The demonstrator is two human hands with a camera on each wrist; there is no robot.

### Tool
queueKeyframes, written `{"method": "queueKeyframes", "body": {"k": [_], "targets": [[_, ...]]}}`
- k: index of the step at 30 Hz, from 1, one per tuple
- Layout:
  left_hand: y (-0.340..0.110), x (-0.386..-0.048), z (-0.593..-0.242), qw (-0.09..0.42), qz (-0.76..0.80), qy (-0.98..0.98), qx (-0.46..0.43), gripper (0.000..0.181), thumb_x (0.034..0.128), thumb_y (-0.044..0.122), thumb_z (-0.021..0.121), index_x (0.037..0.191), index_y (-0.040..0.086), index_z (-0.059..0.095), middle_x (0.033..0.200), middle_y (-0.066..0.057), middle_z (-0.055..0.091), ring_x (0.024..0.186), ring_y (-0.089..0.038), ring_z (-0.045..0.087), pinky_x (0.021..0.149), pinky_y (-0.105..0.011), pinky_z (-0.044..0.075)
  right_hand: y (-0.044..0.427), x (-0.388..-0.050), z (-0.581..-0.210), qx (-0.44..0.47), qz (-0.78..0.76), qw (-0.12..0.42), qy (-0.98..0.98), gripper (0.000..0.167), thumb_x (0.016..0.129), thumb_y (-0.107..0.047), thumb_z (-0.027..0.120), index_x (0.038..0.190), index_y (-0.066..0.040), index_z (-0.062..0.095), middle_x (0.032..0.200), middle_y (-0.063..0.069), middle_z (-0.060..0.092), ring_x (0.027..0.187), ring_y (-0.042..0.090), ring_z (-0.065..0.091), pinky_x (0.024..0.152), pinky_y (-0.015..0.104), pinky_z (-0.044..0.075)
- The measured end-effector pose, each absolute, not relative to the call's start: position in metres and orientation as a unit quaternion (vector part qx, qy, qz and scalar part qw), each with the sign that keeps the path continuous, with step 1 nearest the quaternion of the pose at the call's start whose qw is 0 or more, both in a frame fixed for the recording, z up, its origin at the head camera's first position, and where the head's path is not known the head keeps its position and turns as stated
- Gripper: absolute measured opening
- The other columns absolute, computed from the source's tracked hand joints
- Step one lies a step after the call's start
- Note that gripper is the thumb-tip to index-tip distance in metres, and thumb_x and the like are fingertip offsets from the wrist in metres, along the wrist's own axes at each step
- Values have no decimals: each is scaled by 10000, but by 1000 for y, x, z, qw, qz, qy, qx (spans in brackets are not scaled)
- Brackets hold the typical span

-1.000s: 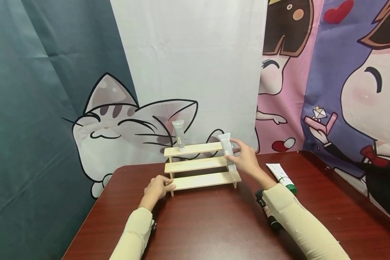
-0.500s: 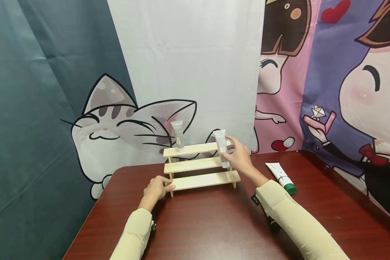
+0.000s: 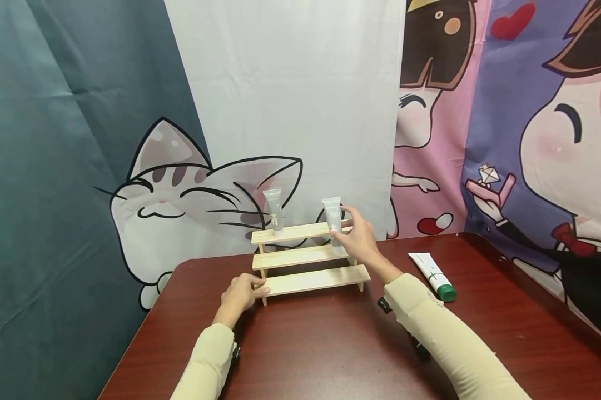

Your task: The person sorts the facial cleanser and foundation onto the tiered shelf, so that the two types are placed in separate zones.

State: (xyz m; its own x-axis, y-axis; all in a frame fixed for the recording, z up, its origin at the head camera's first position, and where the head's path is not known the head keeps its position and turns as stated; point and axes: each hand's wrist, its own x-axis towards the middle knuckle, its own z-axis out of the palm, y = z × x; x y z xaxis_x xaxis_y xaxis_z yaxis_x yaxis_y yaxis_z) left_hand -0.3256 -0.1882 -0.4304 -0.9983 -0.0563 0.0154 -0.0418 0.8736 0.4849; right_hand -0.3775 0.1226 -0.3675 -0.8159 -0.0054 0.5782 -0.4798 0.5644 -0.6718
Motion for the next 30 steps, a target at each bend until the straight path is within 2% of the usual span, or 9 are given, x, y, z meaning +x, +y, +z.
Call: {"method": "queueKeyframes", "body": {"k": [4,7,11,24,30], "targets": [[-188,-325,-432,13,-247,-969,24,386,865,404,753,1227,274,731,1340,-122,620,1204,-388,580,817,-581,487,119,-381,-366,151,452,267,-838,684,829,-160,816,1420,-95,477,986,175,725,737,269,719,629,411,578],[-187,-324,-433,14,-245,-969,23,388,865,401,752,1230,271,730,1341,-126,619,1199,-392,582,816,-585,486,116,-386,-364,149,456,263,-837,687,843,-177,803,1435,-115,459,1014,175,716,720,256,715,620,405,575],[-187,-325,-432,15,-244,-969,24,392,859,391,760,1233,277,727,1335,-109,627,1198,-383,586,828,-593,478,111,-391,-362,140,469,258,-833,687,850,-183,798,1438,-141,445,1033,173,703,767,269,718,642,414,580],[-187,-327,-433,11,-243,-970,24,391,858,398,760,1232,289,726,1342,-112,621,1177,-390,597,790,-561,497,93,-397,-358,141,510,258,-808,675,837,-96,796,1414,-97,445,1072,218,697,853,311,728,735,407,594],[-187,-327,-433,15,-245,-969,24,390,854,397,764,1227,289,729,1332,-112,629,1163,-392,606,786,-564,499,81,-404,-355,138,510,256,-810,685,849,-97,786,1435,-117,431,1131,220,676,884,307,727,724,405,595]]}}
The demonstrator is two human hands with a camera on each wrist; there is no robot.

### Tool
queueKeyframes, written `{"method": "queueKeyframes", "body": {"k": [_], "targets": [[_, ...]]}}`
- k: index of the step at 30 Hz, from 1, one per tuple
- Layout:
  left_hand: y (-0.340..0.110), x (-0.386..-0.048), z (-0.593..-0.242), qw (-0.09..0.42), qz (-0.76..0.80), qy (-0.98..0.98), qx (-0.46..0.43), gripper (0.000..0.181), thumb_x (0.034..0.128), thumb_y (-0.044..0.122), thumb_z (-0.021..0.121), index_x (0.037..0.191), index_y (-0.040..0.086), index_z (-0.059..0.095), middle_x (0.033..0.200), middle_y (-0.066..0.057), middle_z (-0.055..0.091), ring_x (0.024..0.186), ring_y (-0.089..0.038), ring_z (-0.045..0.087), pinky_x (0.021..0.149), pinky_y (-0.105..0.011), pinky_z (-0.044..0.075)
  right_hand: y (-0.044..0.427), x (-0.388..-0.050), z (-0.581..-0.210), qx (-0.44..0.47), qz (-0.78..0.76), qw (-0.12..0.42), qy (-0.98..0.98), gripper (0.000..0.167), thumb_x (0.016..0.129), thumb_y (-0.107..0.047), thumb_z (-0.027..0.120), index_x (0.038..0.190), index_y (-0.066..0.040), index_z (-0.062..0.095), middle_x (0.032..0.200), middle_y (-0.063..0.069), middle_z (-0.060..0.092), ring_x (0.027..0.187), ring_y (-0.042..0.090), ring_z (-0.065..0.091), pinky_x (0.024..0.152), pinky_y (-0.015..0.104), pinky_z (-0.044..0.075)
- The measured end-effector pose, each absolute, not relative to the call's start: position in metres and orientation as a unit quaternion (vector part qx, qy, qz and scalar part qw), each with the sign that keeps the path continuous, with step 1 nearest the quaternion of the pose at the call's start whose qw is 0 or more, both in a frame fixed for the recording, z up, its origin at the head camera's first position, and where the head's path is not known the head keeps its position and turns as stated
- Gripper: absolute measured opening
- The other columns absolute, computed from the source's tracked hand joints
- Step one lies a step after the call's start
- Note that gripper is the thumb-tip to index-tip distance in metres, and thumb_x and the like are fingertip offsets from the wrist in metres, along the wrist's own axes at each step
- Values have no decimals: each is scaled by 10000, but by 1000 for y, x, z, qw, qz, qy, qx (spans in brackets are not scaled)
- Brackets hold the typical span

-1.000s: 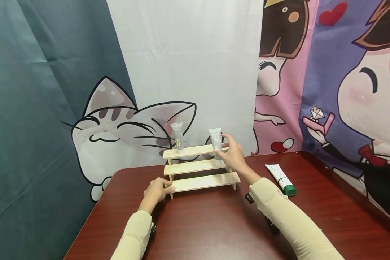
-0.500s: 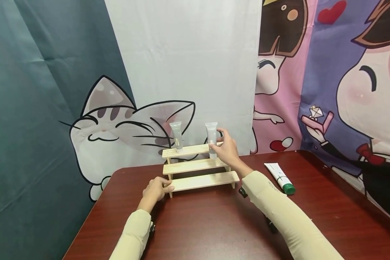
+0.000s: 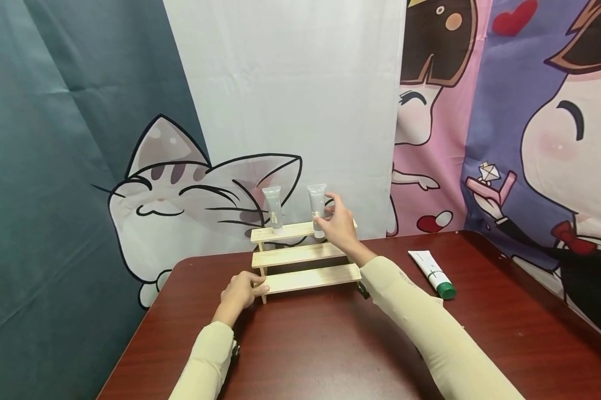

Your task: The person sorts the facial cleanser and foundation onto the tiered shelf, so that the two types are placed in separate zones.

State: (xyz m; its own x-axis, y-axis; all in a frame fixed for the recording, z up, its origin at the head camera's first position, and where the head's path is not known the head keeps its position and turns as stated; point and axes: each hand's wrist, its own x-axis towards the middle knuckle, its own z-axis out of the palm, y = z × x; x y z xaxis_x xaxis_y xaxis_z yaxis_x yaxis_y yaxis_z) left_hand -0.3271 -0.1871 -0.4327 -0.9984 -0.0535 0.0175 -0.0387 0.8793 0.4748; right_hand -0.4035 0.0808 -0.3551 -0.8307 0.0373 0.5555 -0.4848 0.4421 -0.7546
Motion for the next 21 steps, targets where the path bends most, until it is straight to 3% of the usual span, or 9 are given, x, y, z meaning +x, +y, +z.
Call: {"method": "queueKeyframes", "body": {"k": [12,21], "targets": [[-187,-327,-430,18,-251,-968,26,386,858,395,760,1228,289,729,1340,-112,623,1181,-380,598,814,-565,490,60,-419,-348,124,482,263,-827,669,867,-113,774,1440,-105,428,1102,176,680,872,262,679,750,401,570],[-188,-327,-430,10,-253,-967,25,394,854,393,765,1231,285,728,1338,-116,623,1182,-385,594,806,-566,489,55,-426,-346,111,492,230,-832,692,884,-110,760,1464,-103,384,1171,197,653,955,311,703,801,401,576]]}}
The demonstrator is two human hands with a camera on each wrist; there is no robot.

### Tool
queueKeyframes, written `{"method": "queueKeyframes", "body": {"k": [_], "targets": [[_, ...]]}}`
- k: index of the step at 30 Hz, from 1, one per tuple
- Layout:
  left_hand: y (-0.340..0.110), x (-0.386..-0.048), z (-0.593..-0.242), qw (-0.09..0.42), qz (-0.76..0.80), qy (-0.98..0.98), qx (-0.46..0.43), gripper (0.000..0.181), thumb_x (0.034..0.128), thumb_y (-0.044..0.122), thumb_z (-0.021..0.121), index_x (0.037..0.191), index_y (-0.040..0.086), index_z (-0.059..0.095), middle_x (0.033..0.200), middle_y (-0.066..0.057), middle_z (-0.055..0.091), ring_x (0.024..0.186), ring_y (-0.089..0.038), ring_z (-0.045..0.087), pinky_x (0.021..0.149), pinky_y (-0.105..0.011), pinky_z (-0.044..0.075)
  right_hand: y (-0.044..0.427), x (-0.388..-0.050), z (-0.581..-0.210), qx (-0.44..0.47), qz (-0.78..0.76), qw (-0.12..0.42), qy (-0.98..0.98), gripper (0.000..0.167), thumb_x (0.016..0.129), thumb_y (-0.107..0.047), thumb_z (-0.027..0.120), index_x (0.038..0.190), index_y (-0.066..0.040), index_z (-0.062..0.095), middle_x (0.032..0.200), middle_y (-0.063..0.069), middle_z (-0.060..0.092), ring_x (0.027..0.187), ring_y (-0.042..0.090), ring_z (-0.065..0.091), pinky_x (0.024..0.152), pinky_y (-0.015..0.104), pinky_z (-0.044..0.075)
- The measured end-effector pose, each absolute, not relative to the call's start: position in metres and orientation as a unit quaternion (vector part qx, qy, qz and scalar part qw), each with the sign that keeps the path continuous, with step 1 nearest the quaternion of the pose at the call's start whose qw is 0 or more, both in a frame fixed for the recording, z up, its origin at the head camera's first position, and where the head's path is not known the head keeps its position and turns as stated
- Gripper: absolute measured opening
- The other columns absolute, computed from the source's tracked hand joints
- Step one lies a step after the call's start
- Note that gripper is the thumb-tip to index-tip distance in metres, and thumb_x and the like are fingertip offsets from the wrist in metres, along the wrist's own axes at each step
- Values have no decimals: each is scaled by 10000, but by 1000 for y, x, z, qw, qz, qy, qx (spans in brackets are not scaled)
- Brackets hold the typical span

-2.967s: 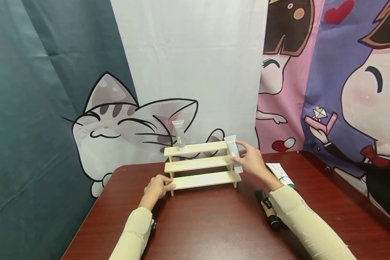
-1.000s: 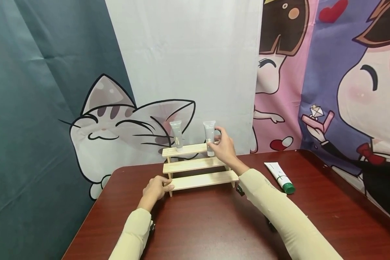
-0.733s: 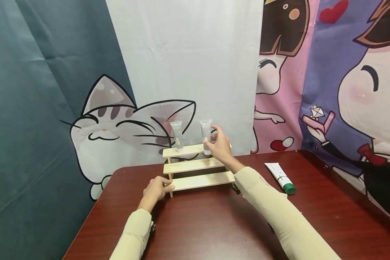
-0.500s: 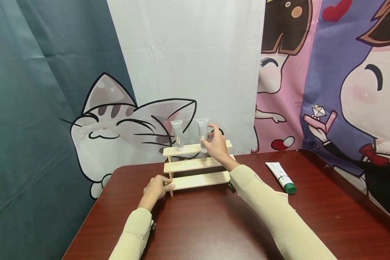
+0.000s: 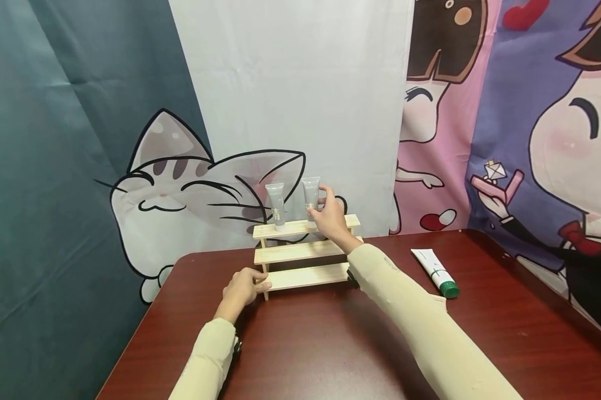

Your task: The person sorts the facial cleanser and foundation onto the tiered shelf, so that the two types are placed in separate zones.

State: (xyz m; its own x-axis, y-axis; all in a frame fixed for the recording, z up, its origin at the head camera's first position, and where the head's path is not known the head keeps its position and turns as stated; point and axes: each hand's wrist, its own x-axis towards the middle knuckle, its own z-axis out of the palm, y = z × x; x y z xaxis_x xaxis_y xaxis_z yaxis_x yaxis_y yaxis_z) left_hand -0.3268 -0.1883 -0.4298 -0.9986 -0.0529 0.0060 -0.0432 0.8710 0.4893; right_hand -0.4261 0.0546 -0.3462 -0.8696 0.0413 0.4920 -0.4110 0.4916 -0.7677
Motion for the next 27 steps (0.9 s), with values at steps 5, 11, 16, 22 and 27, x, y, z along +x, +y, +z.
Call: {"method": "queueKeyframes", "body": {"k": [5,11,16,22,27], "targets": [[-189,-328,-428,12,-256,-966,20,396,868,403,750,1245,284,720,1355,-105,613,1215,-390,571,834,-595,482,49,-432,-342,123,494,231,-829,684,880,-86,757,1456,-102,387,1178,217,655,961,322,710,793,390,582],[-191,-327,-426,9,-256,-966,27,394,868,401,752,1245,291,718,1351,-89,619,1209,-386,577,825,-581,491,42,-438,-337,149,494,215,-829,671,895,-69,738,1458,-91,374,1176,221,652,966,323,712,791,371,585],[-188,-328,-422,16,-252,-967,26,400,867,397,756,1249,285,717,1342,-109,622,1189,-385,588,833,-579,485,41,-442,-338,149,490,212,-833,669,897,-65,734,1458,-94,372,1186,222,643,996,332,699,792,371,585],[-185,-328,-425,15,-251,-967,26,391,870,386,757,1246,287,718,1345,-100,621,1201,-380,584,840,-587,481,46,-442,-349,138,478,206,-842,667,910,-106,728,1467,-93,359,1222,224,634,1041,344,684,839,404,572],[-187,-326,-430,14,-251,-968,25,393,871,381,755,1248,278,718,1337,-86,630,1211,-376,579,839,-588,482,45,-441,-357,152,463,216,-846,643,919,-112,721,1455,-54,371,1214,213,637,1021,326,691,838,395,572]]}}
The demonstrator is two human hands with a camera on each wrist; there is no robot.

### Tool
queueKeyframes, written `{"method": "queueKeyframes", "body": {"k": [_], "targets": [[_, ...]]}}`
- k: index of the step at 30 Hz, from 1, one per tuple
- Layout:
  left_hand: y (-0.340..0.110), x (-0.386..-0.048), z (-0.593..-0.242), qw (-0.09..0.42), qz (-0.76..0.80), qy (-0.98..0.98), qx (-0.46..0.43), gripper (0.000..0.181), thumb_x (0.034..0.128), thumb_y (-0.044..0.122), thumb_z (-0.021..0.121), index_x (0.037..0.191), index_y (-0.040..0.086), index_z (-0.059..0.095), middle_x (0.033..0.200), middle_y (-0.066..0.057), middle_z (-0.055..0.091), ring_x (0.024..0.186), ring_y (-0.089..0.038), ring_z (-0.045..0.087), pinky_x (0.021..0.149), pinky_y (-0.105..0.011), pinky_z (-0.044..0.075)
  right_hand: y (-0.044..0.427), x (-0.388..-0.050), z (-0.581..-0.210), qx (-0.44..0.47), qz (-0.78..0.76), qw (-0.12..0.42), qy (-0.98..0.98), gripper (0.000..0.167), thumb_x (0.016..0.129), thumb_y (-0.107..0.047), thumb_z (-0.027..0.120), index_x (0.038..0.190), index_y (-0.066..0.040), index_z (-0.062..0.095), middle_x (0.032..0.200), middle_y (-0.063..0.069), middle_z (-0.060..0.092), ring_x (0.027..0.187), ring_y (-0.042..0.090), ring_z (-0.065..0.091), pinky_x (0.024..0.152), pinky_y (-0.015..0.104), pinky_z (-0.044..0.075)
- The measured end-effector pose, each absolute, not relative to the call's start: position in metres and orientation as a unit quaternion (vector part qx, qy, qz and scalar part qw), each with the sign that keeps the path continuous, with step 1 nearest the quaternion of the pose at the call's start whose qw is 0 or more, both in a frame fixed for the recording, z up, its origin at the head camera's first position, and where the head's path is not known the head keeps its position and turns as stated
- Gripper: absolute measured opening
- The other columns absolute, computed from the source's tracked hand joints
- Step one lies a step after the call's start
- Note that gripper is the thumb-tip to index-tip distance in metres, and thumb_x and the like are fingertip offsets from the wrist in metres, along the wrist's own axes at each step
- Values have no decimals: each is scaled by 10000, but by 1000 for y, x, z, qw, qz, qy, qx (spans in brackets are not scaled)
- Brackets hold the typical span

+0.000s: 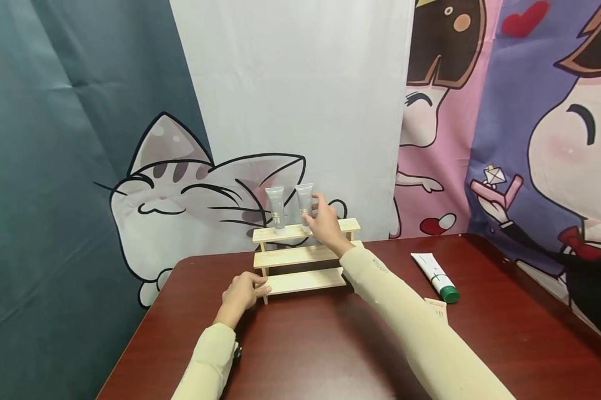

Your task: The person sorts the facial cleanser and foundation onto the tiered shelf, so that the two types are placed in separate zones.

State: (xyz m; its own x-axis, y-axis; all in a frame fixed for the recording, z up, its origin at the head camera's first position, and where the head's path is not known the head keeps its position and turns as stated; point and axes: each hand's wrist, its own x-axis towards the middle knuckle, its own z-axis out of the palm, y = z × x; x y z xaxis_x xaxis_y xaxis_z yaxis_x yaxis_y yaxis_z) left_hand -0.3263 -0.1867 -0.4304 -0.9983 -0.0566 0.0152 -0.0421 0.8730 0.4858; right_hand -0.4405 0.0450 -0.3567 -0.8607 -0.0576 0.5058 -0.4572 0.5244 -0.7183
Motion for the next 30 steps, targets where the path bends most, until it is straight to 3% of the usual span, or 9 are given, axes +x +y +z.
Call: {"method": "queueKeyframes", "body": {"k": [6,15,22,30], "targets": [[-188,-324,-431,15,-251,-967,26,407,870,391,752,1261,282,710,1345,-107,620,1193,-385,588,821,-577,491,45,-438,-360,157,453,211,-852,615,920,-114,722,1435,-44,394,1217,201,639,1039,321,686,860,399,565],[-185,-323,-430,7,-251,-967,32,412,874,396,748,1269,288,703,1354,-88,617,1210,-379,578,847,-576,484,60,-439,-363,153,428,159,-877,682,887,-177,771,1451,-61,405,1174,180,676,1034,315,676,868,433,554],[-185,-325,-430,0,-249,-968,33,421,878,408,739,1281,292,695,1373,-116,598,1223,-379,569,853,-577,483,73,-435,-364,186,439,181,-860,707,890,-183,767,1492,-76,412,1184,221,677,1023,361,683,803,453,568],[-184,-324,-430,3,-246,-968,41,415,875,405,740,1272,292,701,1367,-112,603,1224,-381,566,864,-579,475,90,-426,-363,216,445,192,-848,680,890,-161,764,1481,-83,437,1240,265,636,1043,400,672,841,481,562]]}}
